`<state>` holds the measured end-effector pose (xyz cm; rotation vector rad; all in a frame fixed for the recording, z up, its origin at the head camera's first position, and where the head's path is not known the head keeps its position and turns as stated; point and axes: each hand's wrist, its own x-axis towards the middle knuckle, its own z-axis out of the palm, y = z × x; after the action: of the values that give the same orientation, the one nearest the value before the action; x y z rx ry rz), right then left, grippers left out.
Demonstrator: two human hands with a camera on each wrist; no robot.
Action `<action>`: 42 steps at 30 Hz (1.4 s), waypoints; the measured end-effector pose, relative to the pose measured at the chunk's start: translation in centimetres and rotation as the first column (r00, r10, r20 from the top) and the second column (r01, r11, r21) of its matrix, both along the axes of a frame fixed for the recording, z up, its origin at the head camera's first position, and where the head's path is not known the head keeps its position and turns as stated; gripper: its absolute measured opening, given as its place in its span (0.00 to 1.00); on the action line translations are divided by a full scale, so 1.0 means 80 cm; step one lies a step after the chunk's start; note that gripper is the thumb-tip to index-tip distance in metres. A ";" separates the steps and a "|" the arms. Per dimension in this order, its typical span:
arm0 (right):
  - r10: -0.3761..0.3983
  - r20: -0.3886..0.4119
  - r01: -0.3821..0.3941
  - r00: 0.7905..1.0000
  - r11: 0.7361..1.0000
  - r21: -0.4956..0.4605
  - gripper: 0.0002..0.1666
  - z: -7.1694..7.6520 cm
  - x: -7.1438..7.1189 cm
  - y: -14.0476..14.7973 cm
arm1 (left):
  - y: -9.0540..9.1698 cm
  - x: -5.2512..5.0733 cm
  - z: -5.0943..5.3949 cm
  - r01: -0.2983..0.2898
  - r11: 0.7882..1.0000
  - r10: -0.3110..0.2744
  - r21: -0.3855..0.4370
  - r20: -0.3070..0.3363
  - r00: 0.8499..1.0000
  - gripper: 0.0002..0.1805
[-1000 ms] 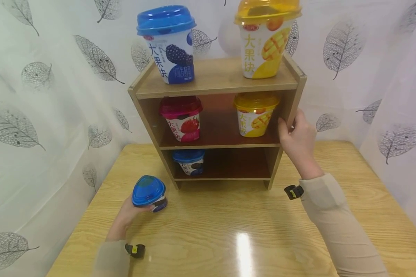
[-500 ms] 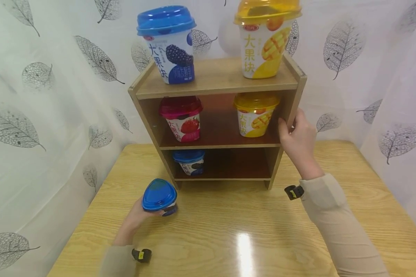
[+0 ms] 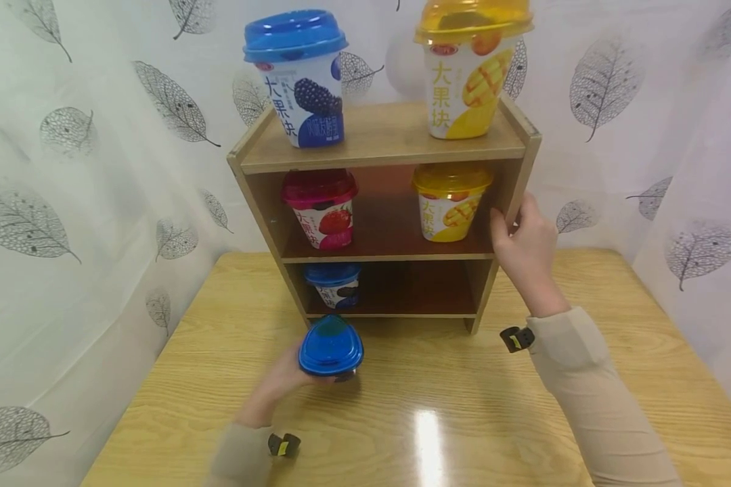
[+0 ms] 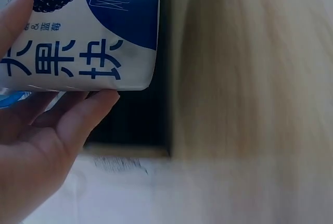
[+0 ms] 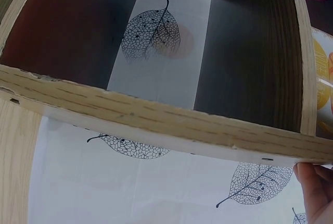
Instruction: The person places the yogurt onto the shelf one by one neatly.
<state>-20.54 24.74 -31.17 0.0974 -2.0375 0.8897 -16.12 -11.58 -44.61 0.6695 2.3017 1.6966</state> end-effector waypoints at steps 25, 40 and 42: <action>-0.011 0.020 0.011 1.000 1.000 -0.017 0.16 0.002 0.003 -0.002 | 0.135 -0.042 0.028 -0.048 0.999 0.050 0.013 -0.268 0.962 0.39; -0.019 0.006 0.019 1.000 1.000 -0.004 0.15 0.002 0.002 -0.002 | 0.165 -0.068 0.026 -0.131 0.990 0.124 -0.048 -0.135 0.983 0.44; -0.019 0.007 0.020 1.000 1.000 -0.003 0.15 0.002 0.003 -0.002 | 0.170 -0.071 0.026 -0.142 0.989 0.138 -0.041 -0.105 0.985 0.44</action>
<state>-20.30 24.61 -31.00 0.0727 -2.0403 0.8821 -21.79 2.04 -42.55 0.6107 2.5059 1.6960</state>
